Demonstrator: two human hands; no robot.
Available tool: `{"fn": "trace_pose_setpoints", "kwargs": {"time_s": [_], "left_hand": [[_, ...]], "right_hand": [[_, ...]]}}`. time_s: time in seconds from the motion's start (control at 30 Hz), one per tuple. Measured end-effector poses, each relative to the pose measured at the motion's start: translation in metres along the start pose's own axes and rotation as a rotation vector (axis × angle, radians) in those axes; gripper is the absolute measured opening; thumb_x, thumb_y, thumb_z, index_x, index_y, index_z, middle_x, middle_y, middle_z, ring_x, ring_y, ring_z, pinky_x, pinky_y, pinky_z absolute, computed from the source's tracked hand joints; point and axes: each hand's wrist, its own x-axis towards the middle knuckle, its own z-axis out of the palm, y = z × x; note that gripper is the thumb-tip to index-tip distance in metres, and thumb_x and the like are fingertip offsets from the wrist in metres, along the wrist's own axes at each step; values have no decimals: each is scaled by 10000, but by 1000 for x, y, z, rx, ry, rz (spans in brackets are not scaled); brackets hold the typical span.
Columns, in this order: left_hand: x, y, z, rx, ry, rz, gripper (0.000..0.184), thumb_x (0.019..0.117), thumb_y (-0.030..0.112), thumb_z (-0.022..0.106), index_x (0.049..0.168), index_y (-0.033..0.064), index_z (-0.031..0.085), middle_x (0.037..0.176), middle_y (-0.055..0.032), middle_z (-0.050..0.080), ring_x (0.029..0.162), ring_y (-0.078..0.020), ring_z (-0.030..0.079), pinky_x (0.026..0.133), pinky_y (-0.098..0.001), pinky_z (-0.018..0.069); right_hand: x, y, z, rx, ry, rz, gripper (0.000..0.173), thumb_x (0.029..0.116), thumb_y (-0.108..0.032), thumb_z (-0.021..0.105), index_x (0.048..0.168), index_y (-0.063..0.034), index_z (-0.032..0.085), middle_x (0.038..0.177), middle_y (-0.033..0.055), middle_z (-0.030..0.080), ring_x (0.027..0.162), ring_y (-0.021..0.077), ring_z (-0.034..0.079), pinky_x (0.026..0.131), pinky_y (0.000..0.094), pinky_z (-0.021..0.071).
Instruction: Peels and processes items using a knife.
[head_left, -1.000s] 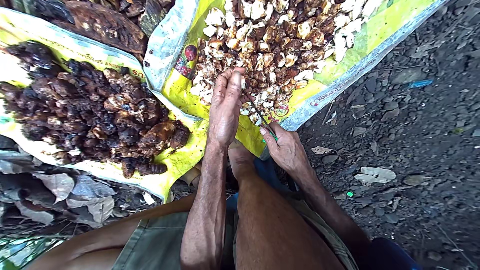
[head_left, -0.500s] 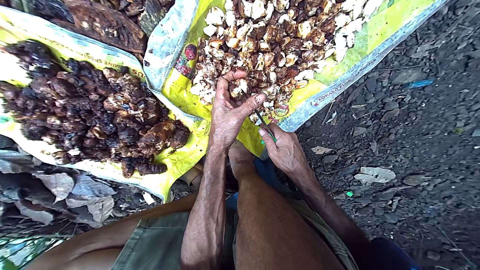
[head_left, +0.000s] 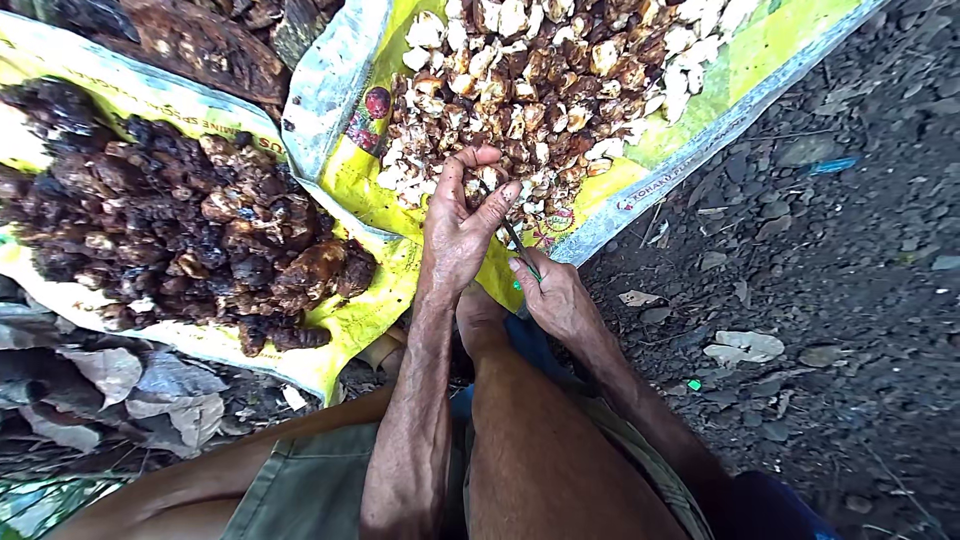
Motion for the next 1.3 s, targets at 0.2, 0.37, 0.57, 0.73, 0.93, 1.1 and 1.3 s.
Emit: {"fn": "trace_pose_setpoints", "kwargs": {"time_s": [0.2, 0.37, 0.57, 0.73, 0.93, 1.1, 1.3], "left_hand": [[-2, -3, -4, -208, -83, -17, 381, 987, -52, 544, 1357, 11, 479, 1209, -145, 593, 1087, -230, 644, 983, -424, 566], [27, -22, 9, -155, 58, 42, 285, 976, 27, 626, 1246, -10, 544, 1041, -146, 681, 909, -214, 696, 832, -366, 601], [16, -9, 24, 62, 218, -137, 341, 1029, 195, 620, 1358, 138, 549, 920, -54, 704, 684, -98, 635, 606, -210, 508], [27, -19, 31, 82, 382, -83, 347, 950, 128, 730, 1265, 24, 627, 936, -90, 771, 802, -152, 755, 737, -302, 629], [15, -9, 20, -11, 220, -145, 457, 1019, 205, 645, 1444, 78, 537, 1155, -110, 744, 977, -191, 749, 889, -318, 605], [24, -22, 10, -417, 139, -123, 451, 1038, -7, 336, 1474, -57, 441, 1379, -248, 589, 1176, -339, 668, 1020, -443, 559], [35, -31, -2, -534, 165, -121, 402, 943, -2, 344, 1288, -42, 546, 1254, -222, 617, 1089, -319, 677, 963, -474, 568]], "right_hand": [[2, -2, 0, 56, -56, 37, 343, 1091, -363, 470, 939, -96, 622, 613, -7, 469, 541, 122, 490, 525, 328, 421], [5, 0, 3, -26, 12, 60, 341, 1093, -363, 475, 930, -91, 600, 602, 23, 476, 537, 173, 519, 522, 375, 440], [7, 0, 5, -194, 149, 100, 297, 1081, -307, 507, 998, -48, 628, 630, 110, 582, 593, 319, 632, 545, 501, 489], [11, 0, 4, -215, 135, 113, 306, 1086, -328, 501, 1012, -55, 619, 637, 113, 584, 600, 327, 636, 549, 505, 490], [15, 4, -3, -4, 26, 112, 356, 1091, -391, 482, 1005, -82, 637, 625, 43, 507, 556, 202, 539, 537, 416, 450], [18, 4, -9, 152, -37, 123, 348, 1081, -384, 506, 874, -116, 589, 605, -10, 447, 522, 119, 463, 515, 337, 402], [17, 6, -13, 354, -149, 148, 358, 1077, -362, 511, 829, -119, 597, 566, -11, 442, 468, 99, 441, 471, 290, 394]]}}
